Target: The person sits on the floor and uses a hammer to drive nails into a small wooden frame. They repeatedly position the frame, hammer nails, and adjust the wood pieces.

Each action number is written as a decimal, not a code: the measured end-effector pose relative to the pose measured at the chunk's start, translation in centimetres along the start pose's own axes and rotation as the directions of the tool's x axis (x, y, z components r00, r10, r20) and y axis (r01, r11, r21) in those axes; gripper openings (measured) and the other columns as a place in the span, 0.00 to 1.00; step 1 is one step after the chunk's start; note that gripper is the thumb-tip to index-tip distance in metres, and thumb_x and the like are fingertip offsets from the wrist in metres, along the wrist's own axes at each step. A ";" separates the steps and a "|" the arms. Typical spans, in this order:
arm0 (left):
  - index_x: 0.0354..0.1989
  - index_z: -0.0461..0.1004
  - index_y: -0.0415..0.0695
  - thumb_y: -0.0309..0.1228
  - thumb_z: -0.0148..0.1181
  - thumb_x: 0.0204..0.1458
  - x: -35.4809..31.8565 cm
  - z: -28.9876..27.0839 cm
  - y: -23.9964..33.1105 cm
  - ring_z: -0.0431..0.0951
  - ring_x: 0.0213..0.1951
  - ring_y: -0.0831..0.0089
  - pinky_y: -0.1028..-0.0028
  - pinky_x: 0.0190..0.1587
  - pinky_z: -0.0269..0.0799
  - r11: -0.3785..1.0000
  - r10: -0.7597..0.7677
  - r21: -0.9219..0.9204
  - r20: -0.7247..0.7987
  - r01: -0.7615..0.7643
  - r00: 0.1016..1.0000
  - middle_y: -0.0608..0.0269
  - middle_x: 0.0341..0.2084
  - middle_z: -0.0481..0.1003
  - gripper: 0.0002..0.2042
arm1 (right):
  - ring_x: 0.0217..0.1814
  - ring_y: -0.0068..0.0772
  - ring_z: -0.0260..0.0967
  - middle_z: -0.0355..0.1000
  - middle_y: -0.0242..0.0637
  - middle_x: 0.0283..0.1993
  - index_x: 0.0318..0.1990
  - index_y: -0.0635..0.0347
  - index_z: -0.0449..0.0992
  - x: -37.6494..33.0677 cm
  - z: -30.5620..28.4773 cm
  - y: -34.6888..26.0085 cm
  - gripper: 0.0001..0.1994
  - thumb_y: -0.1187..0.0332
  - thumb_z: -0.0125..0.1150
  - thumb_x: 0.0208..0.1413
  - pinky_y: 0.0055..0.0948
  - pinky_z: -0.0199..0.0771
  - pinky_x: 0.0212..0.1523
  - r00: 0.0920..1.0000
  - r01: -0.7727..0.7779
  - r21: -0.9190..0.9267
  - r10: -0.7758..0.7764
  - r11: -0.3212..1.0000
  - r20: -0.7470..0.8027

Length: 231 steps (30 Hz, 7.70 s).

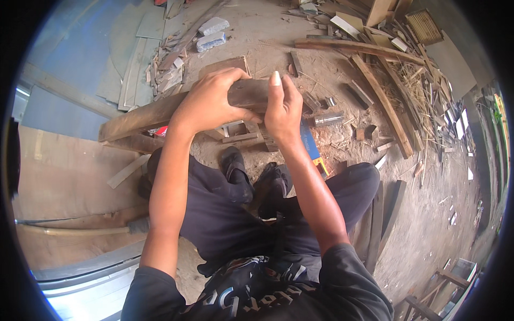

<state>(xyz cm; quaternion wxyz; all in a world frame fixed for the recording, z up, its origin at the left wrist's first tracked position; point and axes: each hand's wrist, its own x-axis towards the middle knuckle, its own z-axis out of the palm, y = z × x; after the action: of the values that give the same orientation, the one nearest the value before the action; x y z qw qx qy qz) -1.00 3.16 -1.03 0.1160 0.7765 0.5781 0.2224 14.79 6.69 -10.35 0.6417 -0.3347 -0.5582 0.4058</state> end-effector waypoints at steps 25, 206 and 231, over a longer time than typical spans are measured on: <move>0.48 0.79 0.37 0.45 0.83 0.33 0.1 0.4 0.6 0.81 0.49 0.52 0.58 0.54 0.75 0.999 -0.018 0.040 -0.073 0.021 0.997 0.50 0.44 0.81 0.35 | 0.41 0.18 0.70 0.77 0.30 0.37 0.48 0.70 0.78 0.8 -0.4 0.0 0.16 0.62 0.54 0.71 0.22 0.70 0.45 0.986 -0.155 0.150 0.144 0.976 0.083; 0.55 0.77 0.40 0.35 0.63 0.61 -41.6 25.2 -38.0 0.78 0.56 0.44 0.50 0.58 0.77 -0.183 -0.976 -0.259 -0.069 0.948 -0.207 0.44 0.56 0.76 0.17 | 0.34 0.21 0.57 0.67 0.32 0.27 0.43 0.68 0.81 8.0 1.5 -4.0 0.25 0.49 0.55 0.72 0.23 0.62 0.40 0.897 0.317 -0.840 0.149 0.441 0.417; 0.38 0.84 0.38 0.28 0.67 0.57 -4.0 -4.1 -0.7 0.81 0.32 0.82 0.80 0.38 0.74 0.708 -0.107 -0.604 -0.604 -0.366 0.790 0.62 0.31 0.85 0.07 | 0.39 0.56 0.81 0.80 0.52 0.33 0.40 0.60 0.85 6.3 2.6 -5.1 0.19 0.51 0.61 0.63 0.48 0.77 0.41 0.874 0.387 -0.739 0.035 0.551 0.484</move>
<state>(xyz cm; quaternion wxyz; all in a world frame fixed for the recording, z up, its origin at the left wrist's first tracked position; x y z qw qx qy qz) -4.53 -0.70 1.43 0.1928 0.6040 0.3975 0.6633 13.23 9.99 -2.63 0.3056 -0.4309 -0.8435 0.0972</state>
